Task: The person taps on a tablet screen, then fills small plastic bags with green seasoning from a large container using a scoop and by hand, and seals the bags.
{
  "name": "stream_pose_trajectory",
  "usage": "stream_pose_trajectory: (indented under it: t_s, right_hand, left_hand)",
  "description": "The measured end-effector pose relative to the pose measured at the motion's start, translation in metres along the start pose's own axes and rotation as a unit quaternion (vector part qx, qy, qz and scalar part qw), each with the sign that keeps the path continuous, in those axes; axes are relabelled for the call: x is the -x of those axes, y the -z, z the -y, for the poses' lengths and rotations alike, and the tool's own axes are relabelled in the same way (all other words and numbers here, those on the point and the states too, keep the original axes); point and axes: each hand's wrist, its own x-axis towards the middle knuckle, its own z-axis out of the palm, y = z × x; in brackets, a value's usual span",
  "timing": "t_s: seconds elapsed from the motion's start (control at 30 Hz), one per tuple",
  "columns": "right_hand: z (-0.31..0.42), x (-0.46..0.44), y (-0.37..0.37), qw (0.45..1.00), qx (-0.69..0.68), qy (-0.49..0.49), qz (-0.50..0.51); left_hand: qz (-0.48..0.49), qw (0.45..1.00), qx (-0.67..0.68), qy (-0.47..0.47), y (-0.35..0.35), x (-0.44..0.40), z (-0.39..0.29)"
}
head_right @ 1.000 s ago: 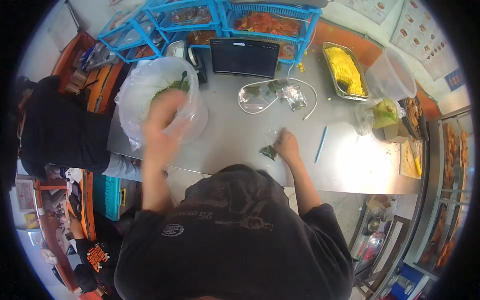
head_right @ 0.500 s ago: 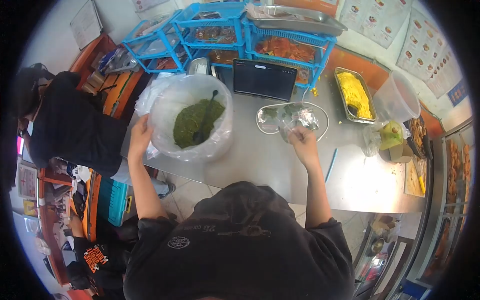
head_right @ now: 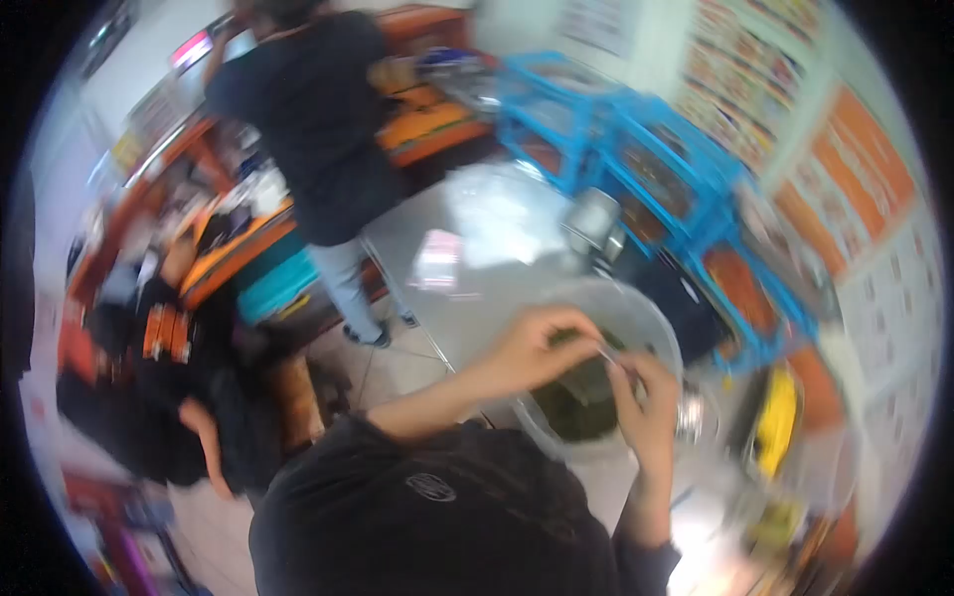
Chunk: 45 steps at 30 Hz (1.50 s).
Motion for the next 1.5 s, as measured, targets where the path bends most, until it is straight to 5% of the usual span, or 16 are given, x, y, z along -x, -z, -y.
stream_pose_trajectory:
  t_s: [0.4, 0.6, 0.9, 1.03, 1.07, 1.1, 1.13, 1.3, 1.5]
  right_hand:
    - [-0.003, 0.006, -0.013, 0.996, -0.076, -0.046, -0.003]
    - [-0.005, 0.007, -0.016, 0.998, 0.019, 0.053, -0.029]
    - [-0.001, 0.011, -0.025, 0.991, 0.062, 0.043, -0.108]
    - [0.009, 0.010, -0.010, 0.992, 0.005, 0.042, -0.115]
    - [0.002, 0.014, 0.003, 0.989, 0.016, 0.045, -0.141]
    - [-0.008, 0.018, 0.017, 0.984, 0.026, 0.056, -0.165]
    - [-0.029, 0.023, 0.035, 0.979, 0.030, 0.010, -0.203]
    - [-0.182, 0.011, 0.063, 0.947, 0.122, -0.121, -0.273]
    - [-0.292, -0.010, 0.024, 0.876, 0.470, -0.100, -0.049]
  left_hand:
    - [-0.052, 0.996, 0.075, 0.016, -0.024, 0.013, 0.014]
    - [-0.051, 0.996, 0.071, -0.019, -0.026, 0.014, 0.013]
    - [-0.093, 0.995, 0.001, -0.018, -0.044, 0.025, 0.015]
    - [-0.162, 0.979, 0.116, 0.040, -0.035, 0.021, 0.009]
    - [-0.208, 0.966, 0.149, 0.048, -0.022, 0.017, 0.005]
    - [-0.252, 0.966, 0.016, 0.049, 0.004, 0.011, -0.001]
    - [-0.282, 0.959, 0.029, -0.027, 0.022, 0.001, 0.010]
    - [-0.206, 0.976, 0.067, 0.022, 0.018, -0.003, 0.020]
    - [-0.131, 0.986, 0.075, 0.070, -0.012, 0.006, 0.037]
